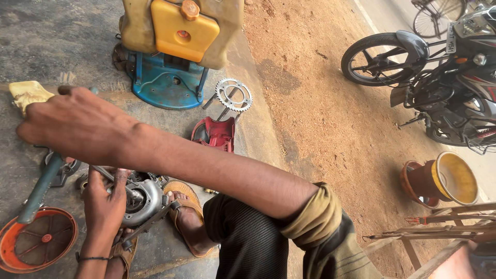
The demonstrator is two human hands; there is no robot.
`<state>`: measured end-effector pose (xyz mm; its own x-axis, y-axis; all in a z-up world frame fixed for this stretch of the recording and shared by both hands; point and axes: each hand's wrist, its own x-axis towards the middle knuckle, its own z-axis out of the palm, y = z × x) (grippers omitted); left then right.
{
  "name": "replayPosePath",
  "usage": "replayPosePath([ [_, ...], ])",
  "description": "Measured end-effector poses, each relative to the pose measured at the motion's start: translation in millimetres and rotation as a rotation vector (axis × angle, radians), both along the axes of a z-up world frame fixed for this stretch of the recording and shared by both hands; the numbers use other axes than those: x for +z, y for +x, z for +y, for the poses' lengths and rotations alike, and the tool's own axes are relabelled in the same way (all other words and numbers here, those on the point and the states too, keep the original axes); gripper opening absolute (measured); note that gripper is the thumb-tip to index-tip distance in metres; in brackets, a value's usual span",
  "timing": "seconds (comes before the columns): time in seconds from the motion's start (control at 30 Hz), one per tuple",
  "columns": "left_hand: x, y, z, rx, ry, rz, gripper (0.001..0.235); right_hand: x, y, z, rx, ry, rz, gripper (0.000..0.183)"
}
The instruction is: The person assembles a small engine by attaching a metal cover to the cylinder head and tightening it with a T-handle wrench. They then attach a yellow fuel tank to the engine and secure it with a screwdriver.
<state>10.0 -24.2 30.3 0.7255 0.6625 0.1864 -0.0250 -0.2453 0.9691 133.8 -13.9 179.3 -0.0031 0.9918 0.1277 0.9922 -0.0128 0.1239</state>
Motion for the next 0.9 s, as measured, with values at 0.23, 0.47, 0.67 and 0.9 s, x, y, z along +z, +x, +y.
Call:
replayPosePath([
  [0.23,-45,-8,-3,0.154,-0.028,0.007,0.051,-18,-6,7,0.145,-0.007,0.016,0.043],
  [0.47,-139,-22,-12,0.084,0.175,0.571,0.141,-10,10,-10,0.445,0.233,0.108,0.061],
  [0.67,-163,-23,-13,-0.034,0.256,0.647,0.158,-3,3,-12,0.375,0.095,0.256,0.061],
  [0.9,-150,-40,-25,0.053,0.350,0.367,0.143,-18,11,-22,0.371,0.363,0.155,0.053],
])
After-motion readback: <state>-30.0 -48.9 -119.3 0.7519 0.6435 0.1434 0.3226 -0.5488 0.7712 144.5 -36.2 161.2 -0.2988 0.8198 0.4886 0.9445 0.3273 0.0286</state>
